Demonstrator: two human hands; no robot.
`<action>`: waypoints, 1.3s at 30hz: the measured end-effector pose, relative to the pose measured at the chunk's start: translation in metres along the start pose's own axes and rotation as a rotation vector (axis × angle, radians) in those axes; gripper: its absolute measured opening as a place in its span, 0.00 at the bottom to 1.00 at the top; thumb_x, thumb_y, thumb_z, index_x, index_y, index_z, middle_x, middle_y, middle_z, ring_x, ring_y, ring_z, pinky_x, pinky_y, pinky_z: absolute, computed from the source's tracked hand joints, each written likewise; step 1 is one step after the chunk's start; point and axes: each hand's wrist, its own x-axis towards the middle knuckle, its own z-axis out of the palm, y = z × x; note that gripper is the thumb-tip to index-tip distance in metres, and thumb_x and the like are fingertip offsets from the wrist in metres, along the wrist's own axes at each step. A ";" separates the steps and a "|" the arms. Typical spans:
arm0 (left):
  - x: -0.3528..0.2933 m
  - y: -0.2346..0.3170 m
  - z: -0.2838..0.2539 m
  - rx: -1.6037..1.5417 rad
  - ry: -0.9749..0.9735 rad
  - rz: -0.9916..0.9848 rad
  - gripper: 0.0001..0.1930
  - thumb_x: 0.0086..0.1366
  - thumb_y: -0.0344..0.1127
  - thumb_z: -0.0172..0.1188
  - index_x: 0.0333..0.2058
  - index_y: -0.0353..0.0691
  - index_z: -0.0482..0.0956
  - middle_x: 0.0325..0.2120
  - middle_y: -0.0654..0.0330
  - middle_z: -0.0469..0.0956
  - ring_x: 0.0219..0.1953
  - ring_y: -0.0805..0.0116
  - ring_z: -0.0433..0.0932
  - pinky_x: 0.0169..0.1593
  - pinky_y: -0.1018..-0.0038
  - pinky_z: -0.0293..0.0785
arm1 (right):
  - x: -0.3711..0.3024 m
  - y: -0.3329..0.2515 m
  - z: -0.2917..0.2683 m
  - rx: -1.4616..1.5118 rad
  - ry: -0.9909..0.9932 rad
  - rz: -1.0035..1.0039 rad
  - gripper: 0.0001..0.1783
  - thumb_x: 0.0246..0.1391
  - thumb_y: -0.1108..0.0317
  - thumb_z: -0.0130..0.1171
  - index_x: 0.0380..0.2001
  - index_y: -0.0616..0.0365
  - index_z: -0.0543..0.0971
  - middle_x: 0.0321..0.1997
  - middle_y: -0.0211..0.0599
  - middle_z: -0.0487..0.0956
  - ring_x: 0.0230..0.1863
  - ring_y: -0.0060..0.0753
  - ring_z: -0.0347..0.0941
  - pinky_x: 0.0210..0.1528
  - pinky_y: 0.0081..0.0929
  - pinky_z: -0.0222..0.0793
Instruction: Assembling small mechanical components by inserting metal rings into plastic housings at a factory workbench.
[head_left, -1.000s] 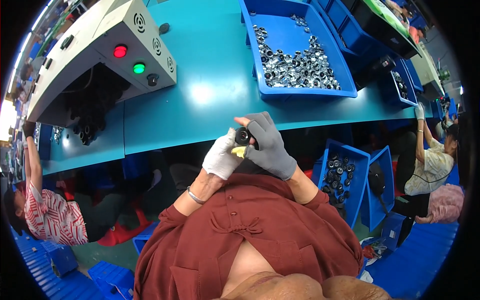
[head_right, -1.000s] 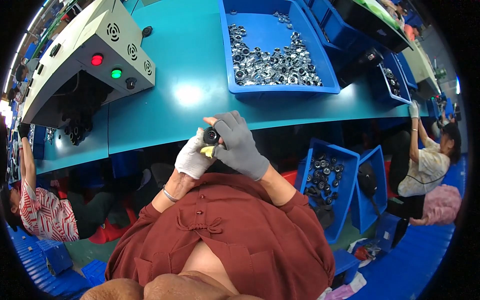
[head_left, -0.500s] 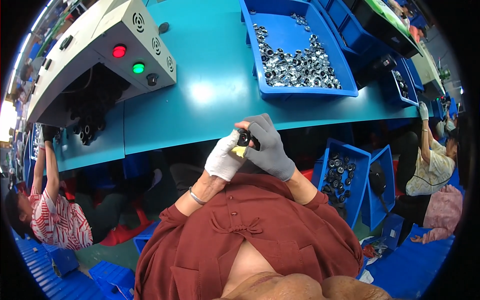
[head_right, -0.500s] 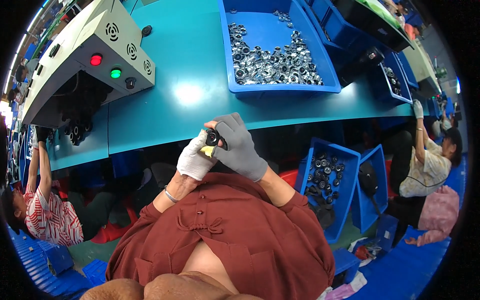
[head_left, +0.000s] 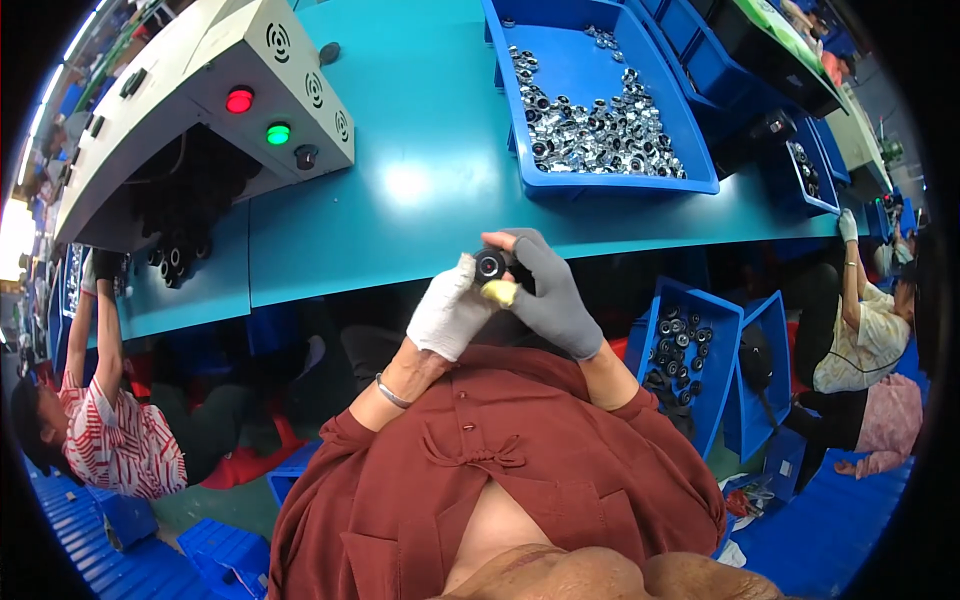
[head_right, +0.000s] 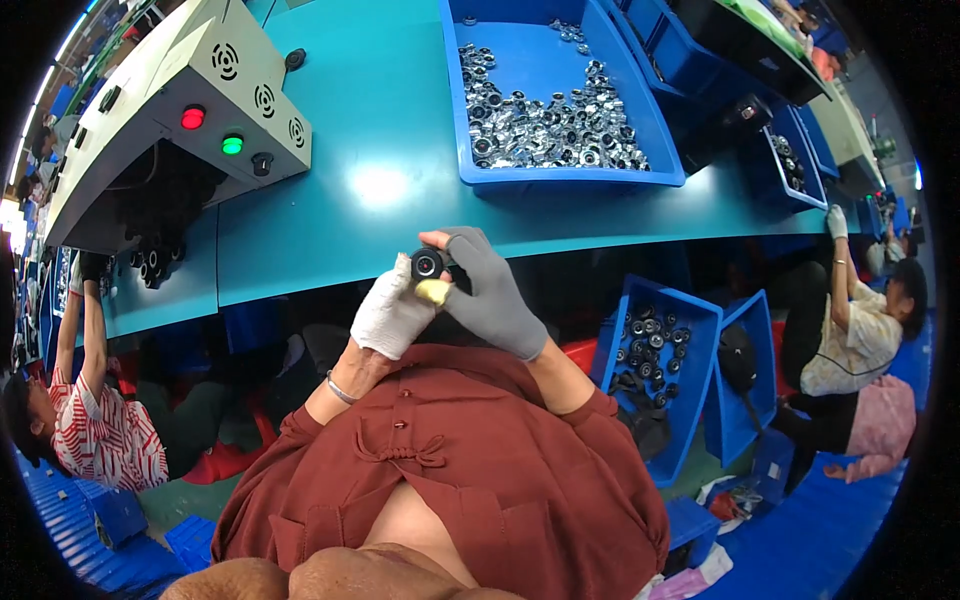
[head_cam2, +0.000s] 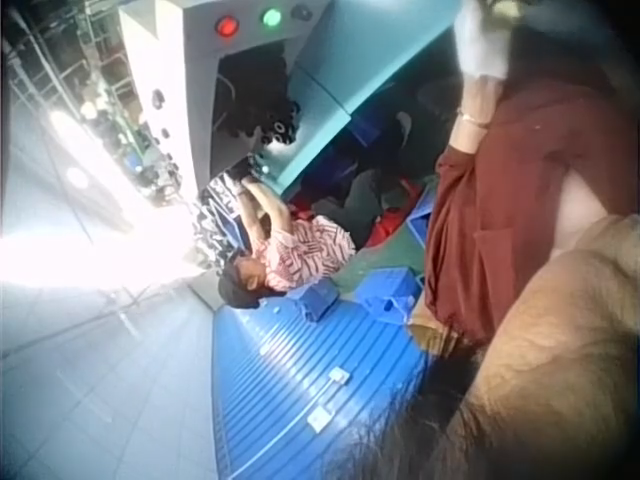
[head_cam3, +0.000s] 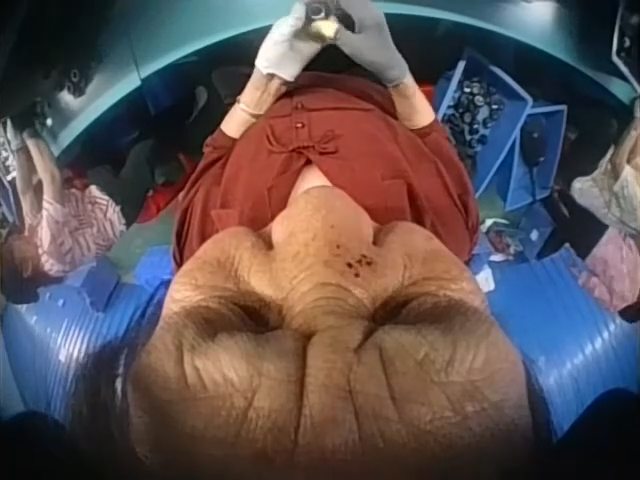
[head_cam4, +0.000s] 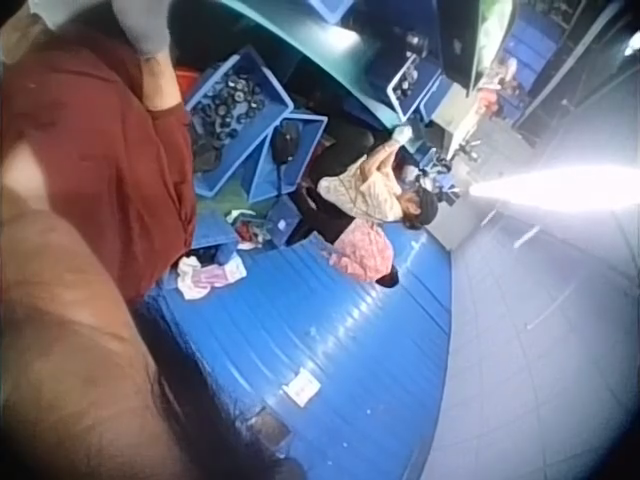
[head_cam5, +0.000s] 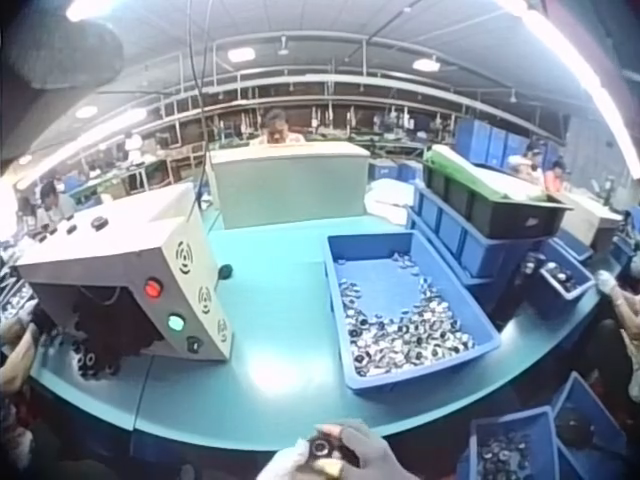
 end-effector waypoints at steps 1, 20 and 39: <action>0.003 0.002 -0.006 0.074 -0.050 -0.005 0.18 0.73 0.42 0.51 0.50 0.30 0.72 0.42 0.53 0.77 0.43 0.62 0.78 0.47 0.68 0.76 | -0.003 -0.001 -0.005 0.171 -0.054 0.183 0.19 0.52 0.75 0.57 0.48 0.65 0.77 0.46 0.39 0.74 0.44 0.31 0.72 0.48 0.27 0.68; 0.000 0.006 0.013 0.904 0.245 0.352 0.06 0.63 0.21 0.57 0.39 0.27 0.76 0.30 0.55 0.80 0.30 0.71 0.81 0.32 0.77 0.80 | -0.007 0.019 0.003 0.250 0.027 0.241 0.12 0.49 0.77 0.61 0.38 0.64 0.75 0.37 0.34 0.78 0.38 0.21 0.72 0.42 0.21 0.69; 0.007 0.015 0.014 0.825 0.254 0.480 0.18 0.58 0.15 0.51 0.47 0.30 0.78 0.34 0.58 0.80 0.34 0.73 0.80 0.33 0.79 0.78 | -0.002 0.012 0.016 0.310 0.068 0.189 0.17 0.58 0.76 0.56 0.51 0.64 0.74 0.42 0.30 0.77 0.43 0.17 0.71 0.47 0.17 0.68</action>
